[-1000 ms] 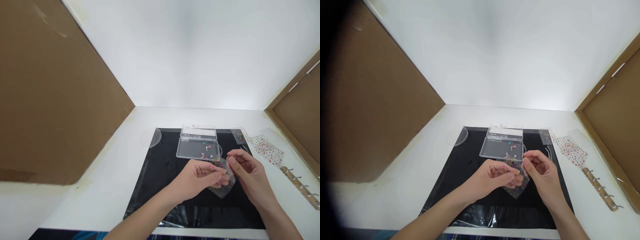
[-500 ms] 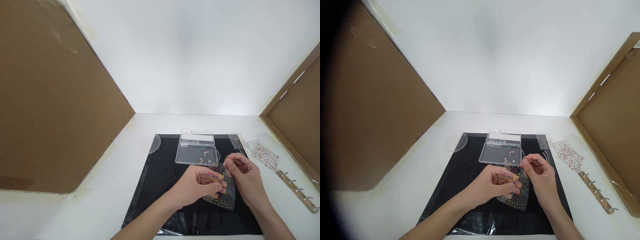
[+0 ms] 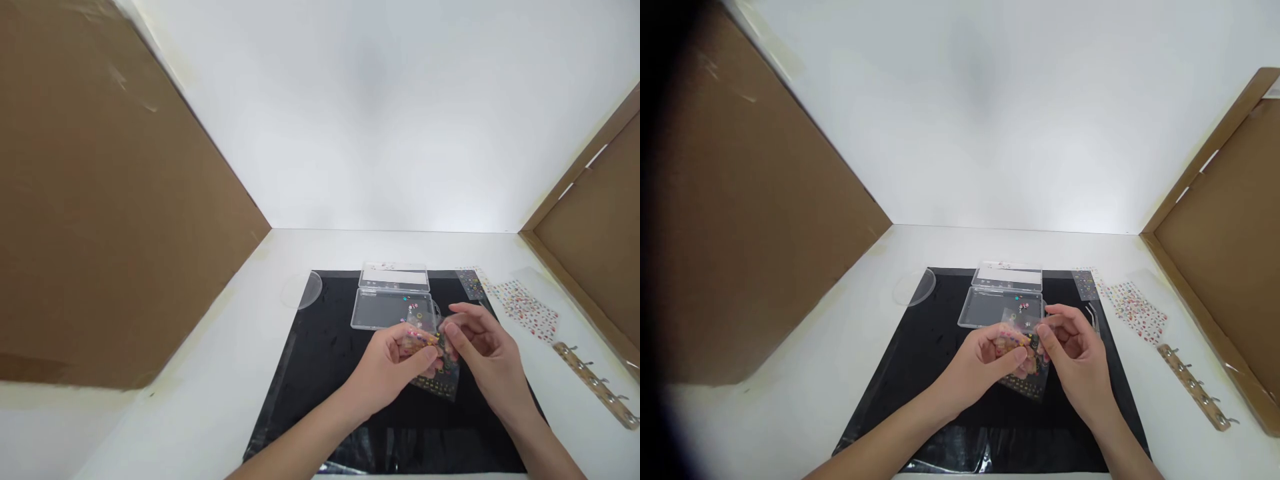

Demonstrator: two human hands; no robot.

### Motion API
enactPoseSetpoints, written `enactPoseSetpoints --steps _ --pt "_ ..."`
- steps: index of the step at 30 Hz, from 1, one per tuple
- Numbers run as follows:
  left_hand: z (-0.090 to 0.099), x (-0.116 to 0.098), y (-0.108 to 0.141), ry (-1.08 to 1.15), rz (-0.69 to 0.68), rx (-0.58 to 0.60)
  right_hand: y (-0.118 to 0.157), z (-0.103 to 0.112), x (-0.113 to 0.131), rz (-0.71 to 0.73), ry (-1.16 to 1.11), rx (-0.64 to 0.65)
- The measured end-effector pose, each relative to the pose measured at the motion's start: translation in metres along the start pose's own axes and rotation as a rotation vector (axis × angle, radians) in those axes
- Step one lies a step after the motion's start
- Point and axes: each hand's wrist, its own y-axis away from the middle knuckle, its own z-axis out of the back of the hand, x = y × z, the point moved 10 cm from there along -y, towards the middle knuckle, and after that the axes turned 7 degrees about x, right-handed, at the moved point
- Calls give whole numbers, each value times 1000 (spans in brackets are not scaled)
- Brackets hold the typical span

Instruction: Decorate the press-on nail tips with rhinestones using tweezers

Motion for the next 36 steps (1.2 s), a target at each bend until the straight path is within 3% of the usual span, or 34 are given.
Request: enactPoseSetpoints --steps 4,6,8,14,19,25,30,36 --pt "2 0 1 30 16 -37 15 4 44 408 378 -152" --pt "4 0 1 52 9 -45 24 -6 61 588 569 -148" --pt "6 2 1 71 -5 -46 27 -13 66 660 676 -102" --pt "7 2 2 64 -62 -12 25 -20 67 690 710 19" --pt "0 0 2 95 -72 45 22 -19 71 690 604 25" --pt "7 -3 2 22 -172 -37 23 -22 73 712 610 32" --pt "7 -17 9 -140 -277 -69 21 -21 74 677 520 55" --pt "-4 -48 21 -558 -486 -50 17 -24 74 618 439 110"
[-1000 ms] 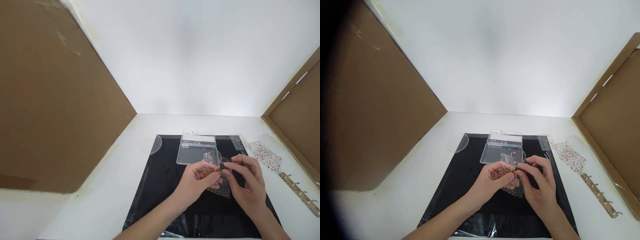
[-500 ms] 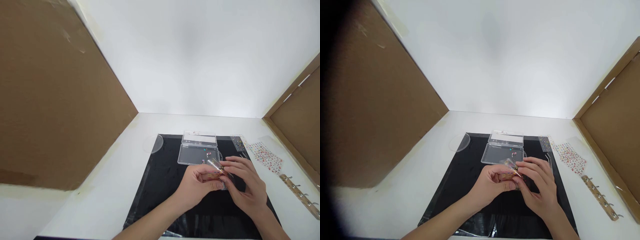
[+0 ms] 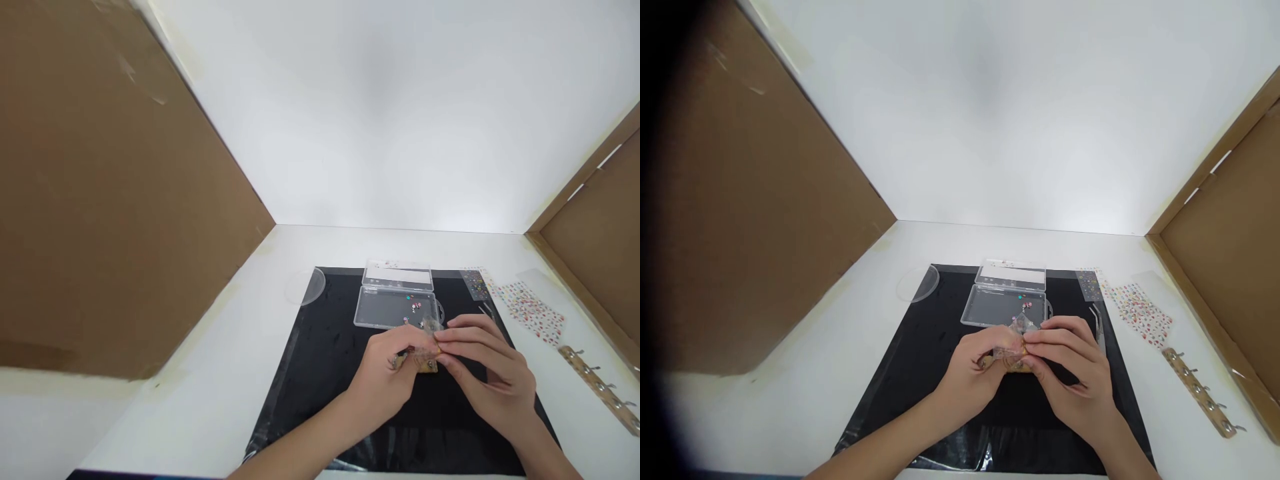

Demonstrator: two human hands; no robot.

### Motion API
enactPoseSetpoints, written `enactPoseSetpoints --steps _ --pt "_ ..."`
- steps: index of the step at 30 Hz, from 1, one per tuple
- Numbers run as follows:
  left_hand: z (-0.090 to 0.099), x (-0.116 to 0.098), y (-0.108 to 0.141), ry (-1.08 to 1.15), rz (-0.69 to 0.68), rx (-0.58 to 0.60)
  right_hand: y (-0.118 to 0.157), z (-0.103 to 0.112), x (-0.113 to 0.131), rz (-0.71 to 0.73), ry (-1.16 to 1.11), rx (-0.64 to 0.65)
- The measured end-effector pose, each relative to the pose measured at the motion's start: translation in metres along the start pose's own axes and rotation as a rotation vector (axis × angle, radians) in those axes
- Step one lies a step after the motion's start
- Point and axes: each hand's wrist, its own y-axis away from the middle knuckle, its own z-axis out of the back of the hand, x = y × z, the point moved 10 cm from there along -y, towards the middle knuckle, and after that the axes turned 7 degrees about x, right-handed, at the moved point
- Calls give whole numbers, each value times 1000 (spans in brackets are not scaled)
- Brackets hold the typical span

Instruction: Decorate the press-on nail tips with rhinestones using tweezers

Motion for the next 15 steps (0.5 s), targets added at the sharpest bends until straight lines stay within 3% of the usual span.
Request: enactPoseSetpoints --steps 10,15 --pt "-1 -2 3 -155 -123 7 -2 -1 -5 -38 -70 16" --pt "-3 9 1 -34 9 23 5 -3 -20 -160 -136 15"
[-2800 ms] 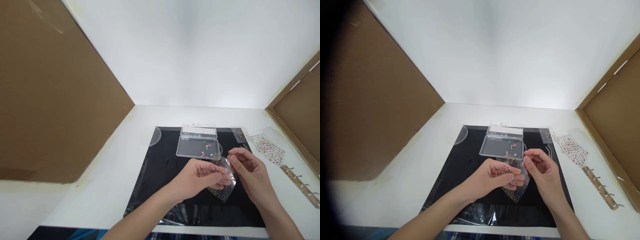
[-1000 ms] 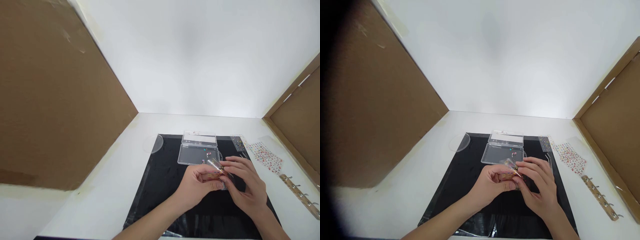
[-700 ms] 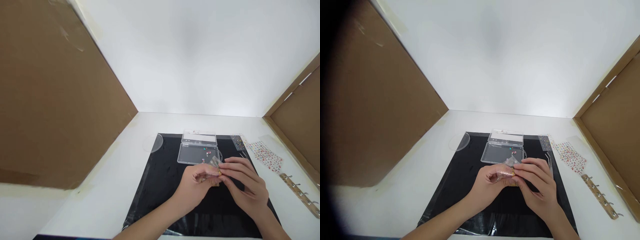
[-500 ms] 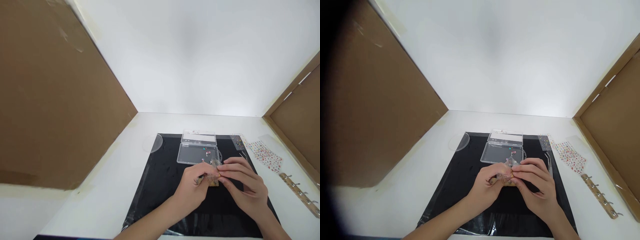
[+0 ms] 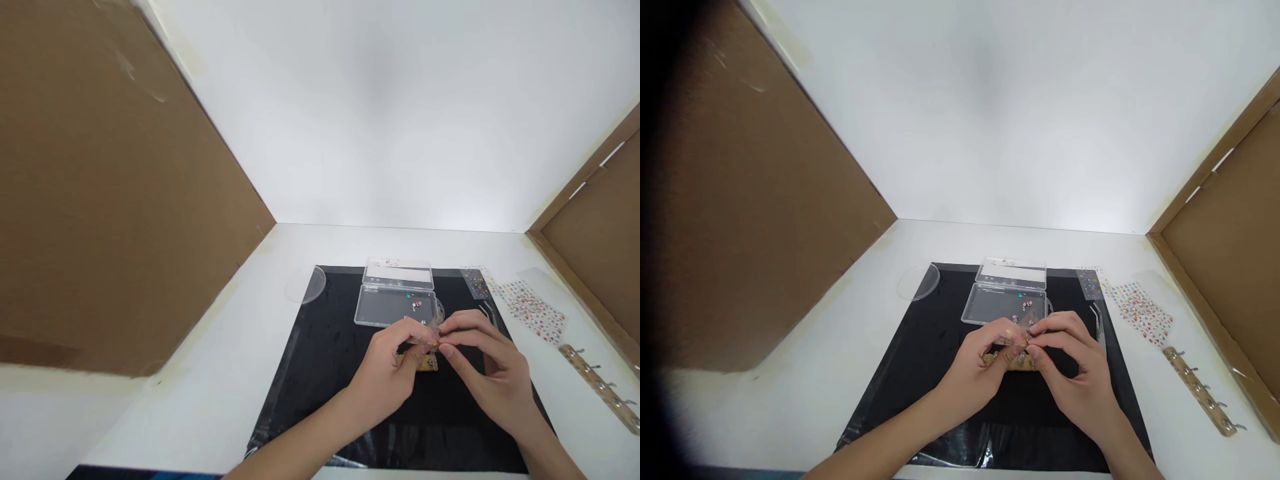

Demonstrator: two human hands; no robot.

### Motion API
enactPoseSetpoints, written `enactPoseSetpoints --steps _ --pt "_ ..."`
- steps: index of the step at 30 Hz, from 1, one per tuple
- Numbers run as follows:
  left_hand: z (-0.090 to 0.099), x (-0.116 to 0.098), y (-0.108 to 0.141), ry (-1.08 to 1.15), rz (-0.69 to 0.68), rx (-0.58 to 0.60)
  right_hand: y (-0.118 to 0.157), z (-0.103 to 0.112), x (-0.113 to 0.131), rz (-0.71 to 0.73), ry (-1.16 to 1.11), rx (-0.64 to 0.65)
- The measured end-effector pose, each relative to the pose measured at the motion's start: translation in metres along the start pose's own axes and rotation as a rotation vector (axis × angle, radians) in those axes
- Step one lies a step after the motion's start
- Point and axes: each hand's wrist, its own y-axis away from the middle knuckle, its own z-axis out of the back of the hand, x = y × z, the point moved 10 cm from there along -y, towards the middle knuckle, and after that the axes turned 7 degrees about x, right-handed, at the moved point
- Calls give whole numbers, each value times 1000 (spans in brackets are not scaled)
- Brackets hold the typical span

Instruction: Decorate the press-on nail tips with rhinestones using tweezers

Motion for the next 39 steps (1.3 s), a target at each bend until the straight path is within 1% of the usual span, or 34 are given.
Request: enactPoseSetpoints --steps 4,6,10,13,16,17,19,22,26,29,34,39 --pt "-7 25 -1 337 186 0 4 6 -13 -90 -53 -73" --pt "-10 32 -1 482 232 -9 6 11 -19 -132 -93 -135" --pt "-11 35 -2 646 292 -47 8 22 -27 -223 -130 -234" --pt "-5 35 -2 766 354 -109 13 27 -36 -307 -147 -279" --pt "-3 36 -2 985 410 -143 17 27 -45 -361 -224 -307" --pt "-4 36 -3 1081 421 -125 17 26 -46 -363 -255 -305" --pt "-9 32 -5 1260 425 -51 17 23 -46 -351 -308 -285" --pt "-14 25 -7 1436 397 69 13 18 -40 -322 -341 -237" --pt "-17 19 -7 1497 365 153 7 15 -32 -284 -339 -185" --pt "-18 18 -7 1478 360 176 3 12 -27 -258 -350 -142" --pt "-8 22 -10 1406 325 116 1 8 -24 -235 -388 -103" --pt "1 23 -14 1406 290 92 0 7 -24 -231 -396 -86"
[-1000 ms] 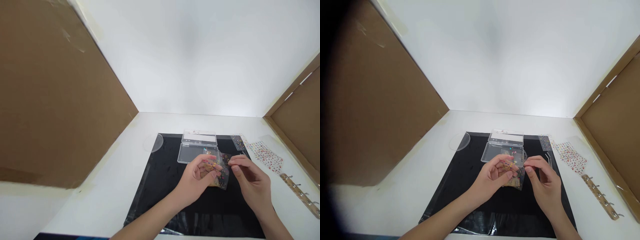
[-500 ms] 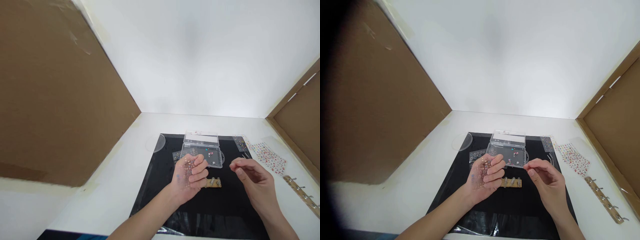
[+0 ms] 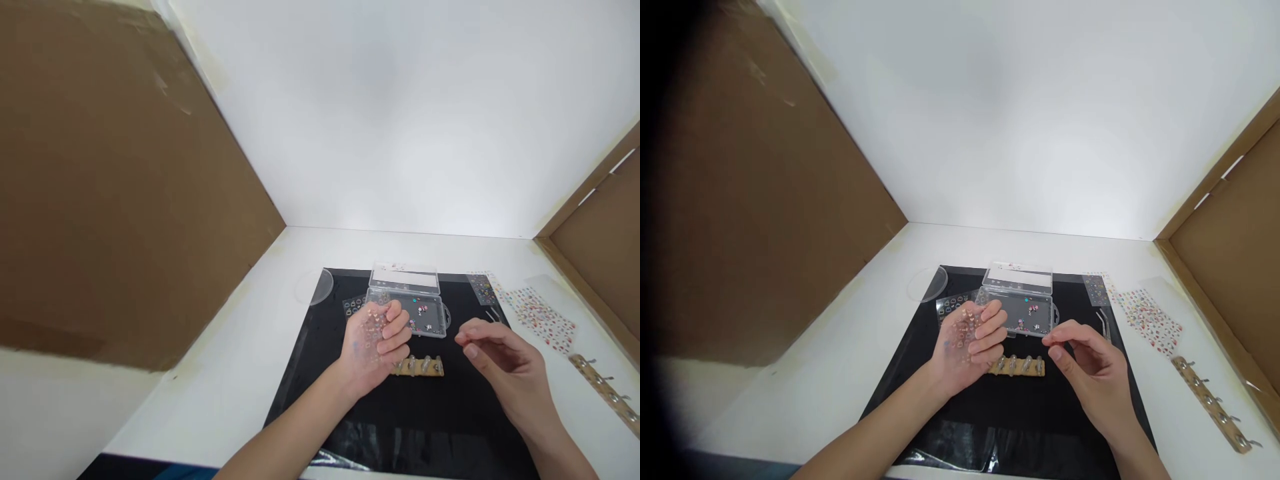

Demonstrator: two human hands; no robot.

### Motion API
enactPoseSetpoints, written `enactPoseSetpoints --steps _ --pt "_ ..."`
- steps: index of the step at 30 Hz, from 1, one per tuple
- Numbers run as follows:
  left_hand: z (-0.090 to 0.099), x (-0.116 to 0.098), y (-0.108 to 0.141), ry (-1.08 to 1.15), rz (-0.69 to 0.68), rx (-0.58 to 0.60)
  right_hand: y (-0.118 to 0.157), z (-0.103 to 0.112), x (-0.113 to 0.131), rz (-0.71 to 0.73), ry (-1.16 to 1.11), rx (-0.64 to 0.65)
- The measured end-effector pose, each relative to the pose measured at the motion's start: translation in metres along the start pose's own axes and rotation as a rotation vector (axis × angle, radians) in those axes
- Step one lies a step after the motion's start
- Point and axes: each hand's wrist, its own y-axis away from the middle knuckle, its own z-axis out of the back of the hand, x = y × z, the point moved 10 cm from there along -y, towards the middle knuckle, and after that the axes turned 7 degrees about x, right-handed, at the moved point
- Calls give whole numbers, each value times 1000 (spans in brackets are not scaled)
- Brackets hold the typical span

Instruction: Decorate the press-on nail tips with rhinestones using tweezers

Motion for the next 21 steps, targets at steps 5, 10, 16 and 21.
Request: enactPoseSetpoints --steps 5,10,16,21 --pt "-1 -2 1 12 0 7 2 2 -3 -3 7 -15" --pt "-3 4 2 -37 53 7 14 11 -19 -69 48 -89" --pt "-4 6 1 -68 59 19 15 10 -24 -117 80 -57" --pt "-4 6 1 -75 61 21 8 4 -20 -109 54 -8"
